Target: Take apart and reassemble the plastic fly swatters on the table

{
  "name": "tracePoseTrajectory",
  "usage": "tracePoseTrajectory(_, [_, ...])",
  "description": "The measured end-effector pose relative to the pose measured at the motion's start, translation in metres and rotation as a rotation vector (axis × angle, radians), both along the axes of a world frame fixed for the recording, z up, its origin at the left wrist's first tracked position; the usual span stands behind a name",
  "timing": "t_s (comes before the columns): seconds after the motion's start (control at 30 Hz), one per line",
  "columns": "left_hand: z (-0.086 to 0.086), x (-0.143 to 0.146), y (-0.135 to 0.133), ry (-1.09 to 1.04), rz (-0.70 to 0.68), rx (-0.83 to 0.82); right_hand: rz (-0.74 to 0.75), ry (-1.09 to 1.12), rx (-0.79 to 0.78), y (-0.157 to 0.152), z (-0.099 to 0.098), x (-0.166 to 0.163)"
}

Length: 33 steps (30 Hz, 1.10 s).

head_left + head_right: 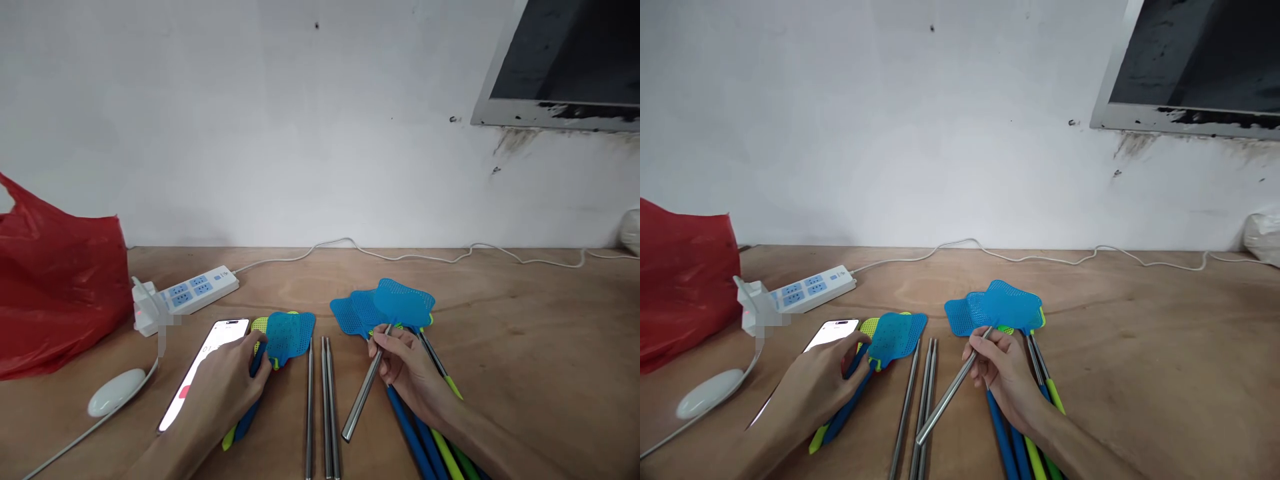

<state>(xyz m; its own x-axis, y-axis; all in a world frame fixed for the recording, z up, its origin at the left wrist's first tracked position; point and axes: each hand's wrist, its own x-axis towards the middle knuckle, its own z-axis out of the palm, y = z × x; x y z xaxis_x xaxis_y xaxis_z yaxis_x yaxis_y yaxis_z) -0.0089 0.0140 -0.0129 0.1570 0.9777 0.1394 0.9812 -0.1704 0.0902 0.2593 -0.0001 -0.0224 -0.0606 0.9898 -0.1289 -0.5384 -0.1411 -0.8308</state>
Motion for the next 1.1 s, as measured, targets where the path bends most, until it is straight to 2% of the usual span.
tracePoseTrajectory(0.27, [0.004, 0.002, -0.002, 0.043, 0.017, -0.048, 0.027, -0.020, 0.050, 0.000, -0.002, 0.002])
tracePoseTrajectory(0.67, [0.005, 0.004, -0.004, -0.021, 0.007, 0.003, 0.055, -0.049, 0.062, -0.001, -0.010, 0.000])
tracePoseTrajectory(1.1, [-0.003, 0.003, -0.004, -0.064, -0.085, 0.032, 0.093, -0.105, 0.016, -0.002, 0.000, -0.003])
